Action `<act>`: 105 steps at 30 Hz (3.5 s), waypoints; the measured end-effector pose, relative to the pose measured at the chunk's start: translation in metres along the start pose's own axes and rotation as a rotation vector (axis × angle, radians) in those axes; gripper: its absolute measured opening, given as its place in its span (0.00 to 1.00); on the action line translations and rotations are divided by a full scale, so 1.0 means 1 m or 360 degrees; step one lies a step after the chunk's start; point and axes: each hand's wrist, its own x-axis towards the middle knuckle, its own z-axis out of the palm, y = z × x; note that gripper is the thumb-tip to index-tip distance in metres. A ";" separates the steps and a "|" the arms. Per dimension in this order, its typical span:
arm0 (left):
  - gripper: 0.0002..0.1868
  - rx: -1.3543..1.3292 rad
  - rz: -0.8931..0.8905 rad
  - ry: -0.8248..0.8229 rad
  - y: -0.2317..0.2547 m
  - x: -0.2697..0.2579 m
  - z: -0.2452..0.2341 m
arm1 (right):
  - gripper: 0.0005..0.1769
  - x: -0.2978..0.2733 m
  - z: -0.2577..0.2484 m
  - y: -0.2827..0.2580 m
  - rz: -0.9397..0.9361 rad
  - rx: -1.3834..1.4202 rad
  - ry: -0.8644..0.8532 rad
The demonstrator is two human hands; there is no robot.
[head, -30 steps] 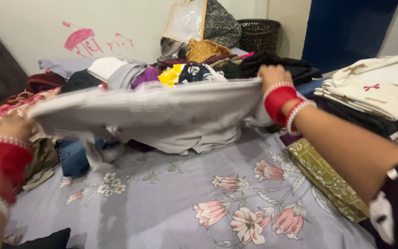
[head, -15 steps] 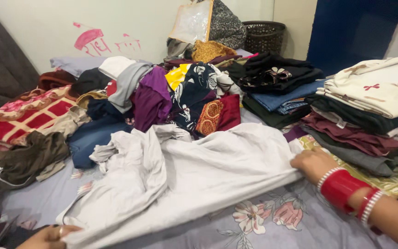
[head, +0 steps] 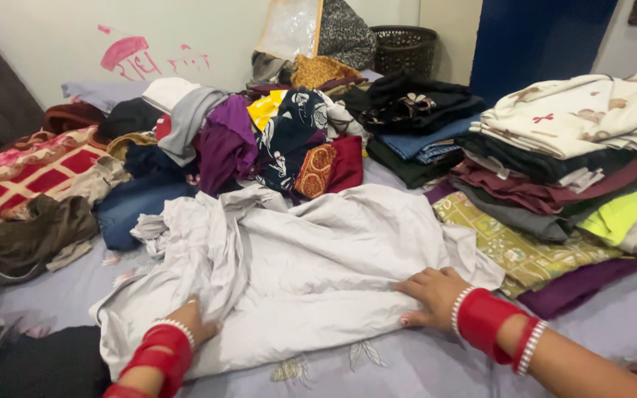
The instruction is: The person buttons a grey shirt and then smooths it out by hand on a bed.
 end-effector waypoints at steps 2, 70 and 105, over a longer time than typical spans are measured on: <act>0.37 -0.0364 0.0057 0.0166 -0.005 0.015 0.021 | 0.40 -0.005 -0.001 -0.004 0.0002 0.0075 -0.0032; 0.53 -0.0159 0.1258 0.0161 0.307 -0.091 0.061 | 0.16 -0.061 -0.019 0.117 0.1020 0.1674 0.0457; 0.50 -0.0285 0.1604 0.0026 0.271 -0.083 0.121 | 0.45 0.149 0.144 -0.026 -0.0184 -0.0106 -0.0709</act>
